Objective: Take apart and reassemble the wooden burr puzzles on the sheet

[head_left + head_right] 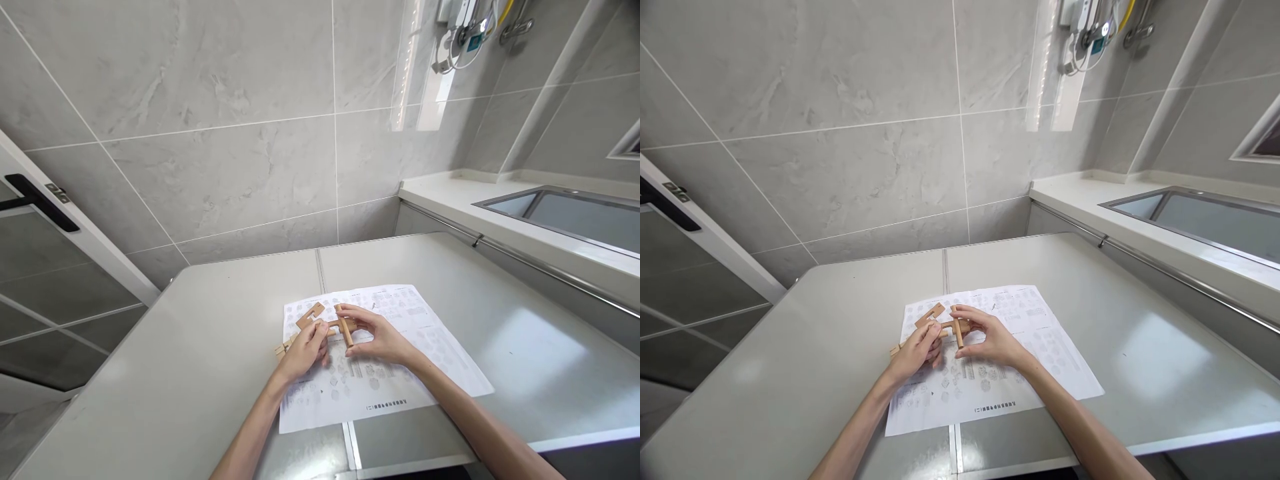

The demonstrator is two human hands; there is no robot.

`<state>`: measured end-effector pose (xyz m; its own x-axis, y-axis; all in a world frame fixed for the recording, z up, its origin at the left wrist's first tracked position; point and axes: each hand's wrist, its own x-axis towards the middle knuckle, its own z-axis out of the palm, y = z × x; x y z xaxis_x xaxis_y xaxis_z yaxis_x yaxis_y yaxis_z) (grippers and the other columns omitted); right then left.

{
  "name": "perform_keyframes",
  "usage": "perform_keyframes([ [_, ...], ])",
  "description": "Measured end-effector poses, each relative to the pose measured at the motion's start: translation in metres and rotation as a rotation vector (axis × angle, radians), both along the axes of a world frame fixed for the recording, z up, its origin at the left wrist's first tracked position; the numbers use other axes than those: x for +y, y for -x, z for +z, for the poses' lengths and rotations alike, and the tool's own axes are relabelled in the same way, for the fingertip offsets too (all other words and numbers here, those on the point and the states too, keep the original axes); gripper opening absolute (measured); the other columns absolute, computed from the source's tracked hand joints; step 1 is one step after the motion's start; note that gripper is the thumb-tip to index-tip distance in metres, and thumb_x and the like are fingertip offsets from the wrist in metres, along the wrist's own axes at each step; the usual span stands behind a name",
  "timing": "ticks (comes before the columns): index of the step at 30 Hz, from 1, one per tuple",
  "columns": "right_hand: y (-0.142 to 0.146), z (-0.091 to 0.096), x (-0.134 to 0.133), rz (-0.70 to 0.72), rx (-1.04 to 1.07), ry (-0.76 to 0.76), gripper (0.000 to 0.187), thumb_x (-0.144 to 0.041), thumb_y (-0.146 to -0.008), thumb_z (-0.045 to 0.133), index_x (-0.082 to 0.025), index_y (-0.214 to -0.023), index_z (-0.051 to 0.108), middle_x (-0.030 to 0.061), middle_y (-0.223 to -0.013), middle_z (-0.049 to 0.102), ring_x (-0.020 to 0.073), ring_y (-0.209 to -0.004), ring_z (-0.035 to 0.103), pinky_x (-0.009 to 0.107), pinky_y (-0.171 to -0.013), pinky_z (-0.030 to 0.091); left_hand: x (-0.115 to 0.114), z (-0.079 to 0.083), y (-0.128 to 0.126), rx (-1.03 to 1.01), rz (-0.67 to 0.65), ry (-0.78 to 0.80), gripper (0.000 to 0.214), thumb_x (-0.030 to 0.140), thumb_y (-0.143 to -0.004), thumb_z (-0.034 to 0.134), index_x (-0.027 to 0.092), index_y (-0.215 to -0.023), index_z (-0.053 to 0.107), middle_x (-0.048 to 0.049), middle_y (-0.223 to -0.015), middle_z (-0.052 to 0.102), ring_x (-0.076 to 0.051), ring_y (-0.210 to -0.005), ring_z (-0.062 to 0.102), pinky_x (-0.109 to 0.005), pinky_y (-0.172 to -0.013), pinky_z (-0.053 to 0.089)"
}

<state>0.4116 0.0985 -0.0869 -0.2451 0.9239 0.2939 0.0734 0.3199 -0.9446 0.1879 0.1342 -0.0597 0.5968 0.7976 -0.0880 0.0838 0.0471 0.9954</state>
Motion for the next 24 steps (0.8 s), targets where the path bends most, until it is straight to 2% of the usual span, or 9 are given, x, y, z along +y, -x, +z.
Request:
perform_keyframes([
  [4,-0.002,0.003,-0.001,0.007,-0.003,-0.001,0.081,-0.041,-0.066,0.097,-0.032,-0.141,0.065,0.0109,-0.163,0.045,0.0361,-0.149,0.044,0.051,-0.118,0.046,-0.003,0.005,0.001,0.007,0.002,0.015,0.052,0.074,-0.091,0.054,0.024,-0.081,0.044,0.0105,-0.060,0.029,-0.010,-0.049,0.029,-0.028,-0.050,0.045],
  [9,-0.007,0.012,-0.004,0.165,-0.008,0.049,0.082,-0.040,-0.074,0.093,-0.033,-0.148,0.059,0.0096,-0.163,0.045,0.0345,-0.153,0.038,0.050,-0.119,0.045,-0.005,0.012,0.004,0.047,-0.082,0.034,0.053,0.073,-0.092,0.054,0.025,-0.076,0.039,0.0104,-0.058,0.028,-0.010,-0.049,0.028,-0.029,-0.054,0.047],
  [15,-0.001,0.007,-0.002,0.043,-0.053,-0.017,0.079,-0.041,-0.071,0.095,-0.035,-0.143,0.063,0.0088,-0.163,0.044,0.0346,-0.151,0.040,0.050,-0.118,0.046,-0.003,0.009,0.002,0.046,-0.025,0.022,0.055,0.077,-0.090,0.054,0.026,-0.078,0.041,0.0090,-0.059,0.030,-0.012,-0.050,0.033,-0.030,-0.052,0.045],
  [24,0.000,0.010,-0.003,0.047,-0.074,-0.027,0.079,-0.043,-0.072,0.094,-0.035,-0.144,0.062,0.0104,-0.162,0.045,0.0353,-0.151,0.040,0.051,-0.117,0.046,-0.004,0.007,0.004,0.036,-0.028,0.014,0.054,0.075,-0.092,0.053,0.025,-0.078,0.040,0.0102,-0.060,0.028,-0.010,-0.050,0.031,-0.029,-0.051,0.045],
])
